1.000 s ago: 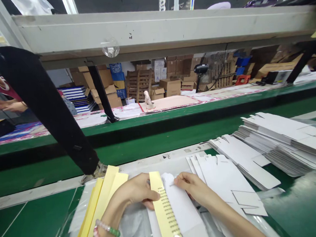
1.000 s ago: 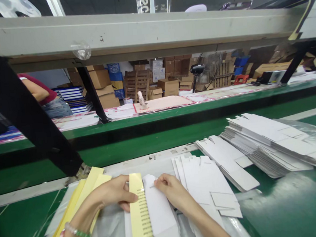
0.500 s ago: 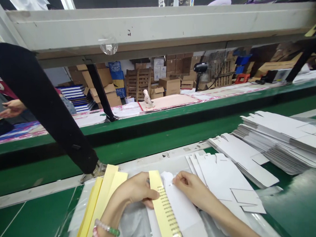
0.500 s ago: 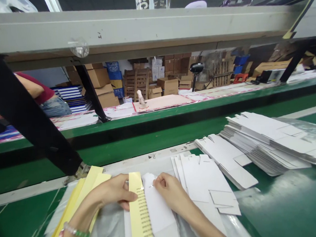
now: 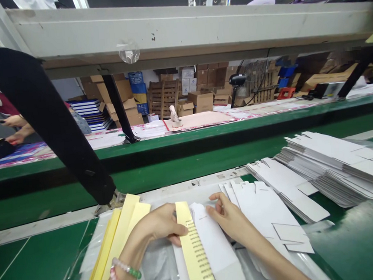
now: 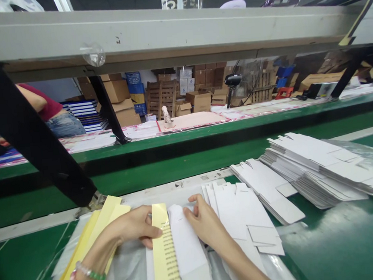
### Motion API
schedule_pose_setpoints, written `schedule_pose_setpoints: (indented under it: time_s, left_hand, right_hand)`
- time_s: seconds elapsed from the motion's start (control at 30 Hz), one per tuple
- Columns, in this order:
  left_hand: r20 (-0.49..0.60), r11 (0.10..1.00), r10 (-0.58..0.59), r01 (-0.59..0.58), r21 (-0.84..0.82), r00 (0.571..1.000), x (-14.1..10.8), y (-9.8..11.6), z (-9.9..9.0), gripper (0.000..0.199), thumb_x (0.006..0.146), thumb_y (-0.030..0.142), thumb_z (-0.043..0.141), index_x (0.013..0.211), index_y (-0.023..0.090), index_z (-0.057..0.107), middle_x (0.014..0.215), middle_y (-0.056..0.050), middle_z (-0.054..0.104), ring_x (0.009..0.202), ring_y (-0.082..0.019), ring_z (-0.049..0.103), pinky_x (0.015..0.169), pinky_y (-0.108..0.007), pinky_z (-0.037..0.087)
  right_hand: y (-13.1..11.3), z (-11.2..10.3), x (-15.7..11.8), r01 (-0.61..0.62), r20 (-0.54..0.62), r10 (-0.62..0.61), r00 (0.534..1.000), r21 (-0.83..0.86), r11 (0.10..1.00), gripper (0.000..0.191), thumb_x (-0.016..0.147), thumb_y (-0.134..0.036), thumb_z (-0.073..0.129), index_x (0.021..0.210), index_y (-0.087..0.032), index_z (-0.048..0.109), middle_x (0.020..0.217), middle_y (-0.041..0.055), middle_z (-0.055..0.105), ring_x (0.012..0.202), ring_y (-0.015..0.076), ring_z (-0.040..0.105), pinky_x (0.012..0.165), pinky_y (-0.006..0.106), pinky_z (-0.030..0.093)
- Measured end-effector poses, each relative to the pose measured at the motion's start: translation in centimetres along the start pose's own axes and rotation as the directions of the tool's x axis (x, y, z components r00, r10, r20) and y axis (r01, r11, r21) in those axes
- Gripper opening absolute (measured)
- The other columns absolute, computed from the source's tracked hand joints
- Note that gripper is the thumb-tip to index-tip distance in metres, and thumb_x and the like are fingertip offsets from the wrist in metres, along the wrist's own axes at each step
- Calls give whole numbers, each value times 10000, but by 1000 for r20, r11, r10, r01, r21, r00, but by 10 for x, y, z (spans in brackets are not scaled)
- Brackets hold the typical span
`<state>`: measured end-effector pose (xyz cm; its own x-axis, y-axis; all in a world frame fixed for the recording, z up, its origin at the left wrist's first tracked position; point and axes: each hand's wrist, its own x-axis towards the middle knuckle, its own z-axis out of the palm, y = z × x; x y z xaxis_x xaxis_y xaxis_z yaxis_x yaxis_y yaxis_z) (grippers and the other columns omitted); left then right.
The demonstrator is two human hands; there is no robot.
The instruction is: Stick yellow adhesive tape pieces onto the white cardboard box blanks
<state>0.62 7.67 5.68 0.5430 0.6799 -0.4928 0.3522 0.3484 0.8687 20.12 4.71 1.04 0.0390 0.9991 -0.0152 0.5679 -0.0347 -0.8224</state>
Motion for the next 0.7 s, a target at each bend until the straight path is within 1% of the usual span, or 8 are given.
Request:
schedule_pose_setpoints:
  time_s: [0.07, 0.13, 0.27, 0.33, 0.4, 0.5, 0.6, 0.7]
  left_hand:
    - [0, 1000, 5, -5, 2, 1000, 1, -1, -1, 202, 526, 141, 636, 700, 112, 537, 604, -13, 596, 540, -150, 581, 570, -323, 483]
    - [1, 1000, 17, -17, 3, 1000, 2, -2, -1, 205, 531, 140, 635, 709, 111, 537, 590, -7, 587, 528, -141, 571, 550, -301, 473]
    - [10, 999, 43, -43, -4, 999, 5, -4, 1, 175, 539, 114, 605, 680, 117, 501, 517, 29, 533, 443, -92, 505, 452, -228, 415]
    - [17, 998, 56, -56, -3, 998, 4, -2, 4, 161, 543, 102, 591, 662, 122, 483, 498, 40, 514, 416, -75, 476, 421, -204, 386]
    - [25, 998, 69, -69, 6, 997, 0, 2, 4, 156, 557, 110, 598, 670, 120, 489, 512, 31, 528, 425, -77, 484, 428, -203, 390]
    - [26, 995, 93, -94, 39, 995, -11, 10, 0, 177, 587, 145, 627, 737, 110, 540, 574, 0, 580, 476, -94, 527, 478, -219, 427]
    - [8, 990, 118, -118, 76, 993, -24, 17, -10, 224, 617, 167, 637, 826, 115, 574, 665, -31, 628, 556, -117, 569, 529, -230, 459]
    - [-16, 986, 139, -137, 97, 990, -35, 21, -20, 222, 645, 179, 631, 852, 124, 573, 722, -45, 649, 610, -128, 592, 570, -241, 480]
  right_hand:
    - [0, 0, 0, 0, 17, 1, 1000, -63, 998, 282, 737, -462, 494, 884, -224, 461, 606, -38, 471, 545, 135, 458, 486, 226, 290]
    - [0, 1, 1, 28, 38, -25, 999, -103, 994, 258, 723, -454, 524, 816, -221, 466, 587, -39, 490, 545, 132, 457, 488, 222, 269]
    - [5, -1, 5, 69, 99, -71, 993, 19, 997, 156, 767, -369, 480, 770, -213, 468, 518, -64, 437, 505, 112, 419, 478, 207, 266]
    - [7, -2, 7, 77, 106, -85, 991, 73, 994, 156, 794, -343, 435, 748, -202, 486, 557, -51, 474, 526, 110, 442, 486, 204, 291]
    - [8, -3, 6, 86, 87, -93, 992, 82, 993, 185, 806, -329, 409, 733, -192, 510, 594, -36, 504, 563, 115, 471, 505, 207, 315]
    - [2, -5, 0, 80, 48, -84, 995, 80, 994, 184, 784, -346, 447, 763, -187, 536, 570, -37, 485, 544, 121, 464, 490, 215, 320]
    - [-8, -21, -4, 79, 37, -85, 996, 155, 985, 208, 779, -375, 452, 803, -186, 534, 657, -10, 535, 608, 137, 505, 530, 229, 370]
    - [-7, -59, 1, 76, -58, -66, 996, 201, 977, 242, 760, -412, 464, 824, -188, 527, 744, 23, 572, 664, 158, 524, 567, 250, 396]
